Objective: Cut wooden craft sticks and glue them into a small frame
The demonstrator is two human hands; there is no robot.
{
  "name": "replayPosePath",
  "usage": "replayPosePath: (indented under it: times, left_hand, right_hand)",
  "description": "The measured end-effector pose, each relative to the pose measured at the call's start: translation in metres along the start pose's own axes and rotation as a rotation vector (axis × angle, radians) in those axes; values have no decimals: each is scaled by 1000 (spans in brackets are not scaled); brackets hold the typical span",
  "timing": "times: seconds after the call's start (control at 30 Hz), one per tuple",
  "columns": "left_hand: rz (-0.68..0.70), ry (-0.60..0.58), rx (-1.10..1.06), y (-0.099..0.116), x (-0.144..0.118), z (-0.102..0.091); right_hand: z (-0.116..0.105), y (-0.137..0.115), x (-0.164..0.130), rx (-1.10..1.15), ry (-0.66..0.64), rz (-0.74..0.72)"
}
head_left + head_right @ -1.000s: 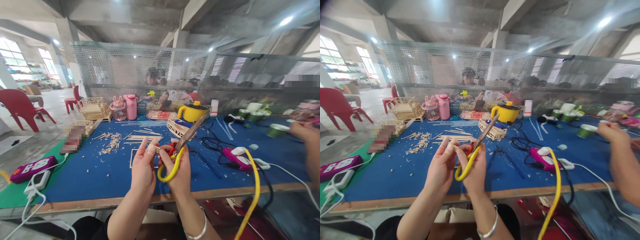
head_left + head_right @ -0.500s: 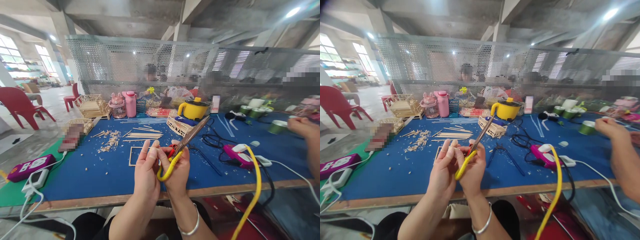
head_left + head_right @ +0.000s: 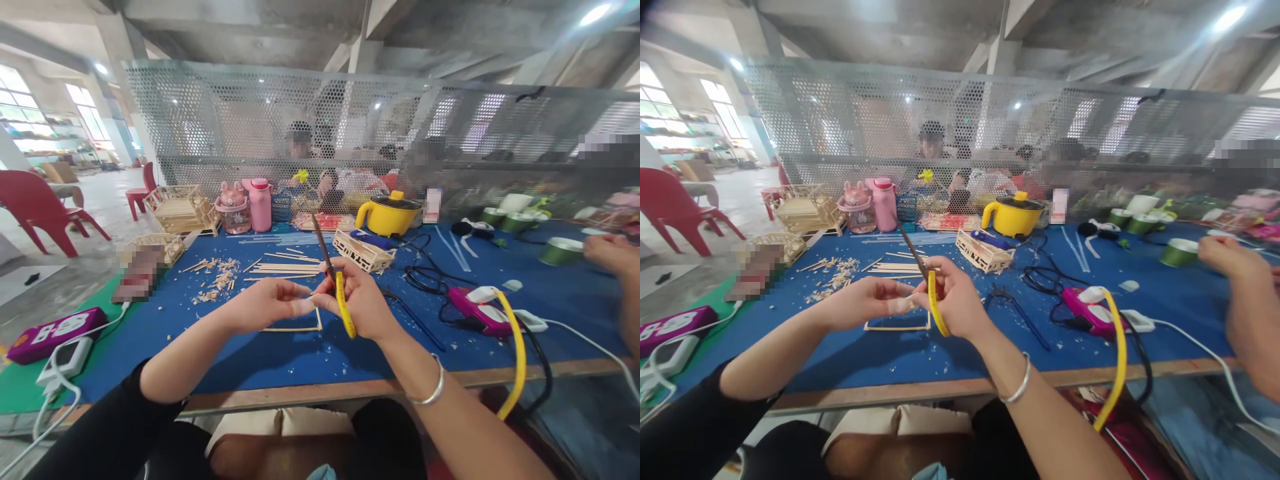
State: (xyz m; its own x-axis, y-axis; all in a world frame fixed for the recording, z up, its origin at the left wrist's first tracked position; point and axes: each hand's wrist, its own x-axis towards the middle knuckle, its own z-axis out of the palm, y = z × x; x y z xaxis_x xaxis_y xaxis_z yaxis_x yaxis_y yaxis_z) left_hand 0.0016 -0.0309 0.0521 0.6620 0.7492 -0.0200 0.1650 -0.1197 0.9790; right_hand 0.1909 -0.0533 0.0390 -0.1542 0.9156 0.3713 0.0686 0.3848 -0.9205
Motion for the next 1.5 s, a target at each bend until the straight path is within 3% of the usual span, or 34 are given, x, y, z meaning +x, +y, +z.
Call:
replayPosePath:
  times: [0.17,0.4,0.63,0.83,1.03,1.2,1.5]
  left_hand:
    - [-65,-37,164,-3,13,6]
    - [-215,75,-30,-20,22,9]
    - [-188,171,-285,-40,20,5]
    - [-168,180,-396,-44,20,-5]
    - [-105,207,-257,-53,22,-12]
    - [-57,227,-126,-58,24,-11]
    - [-27,225,-140,-59,23,-7]
  right_hand:
    - [-1,8,13,-47,-115,-13]
    - [0,22,32,-254,-256,-120]
    - [-28,24,48,-260,-63,-73]
    - [-49,33,41,-546,-251,-54]
    - [-47,38,37,-893,-421,-246]
    - [-41,36,32,-977,-412,-305]
    - [-34,32,26,-1041,-340,-350]
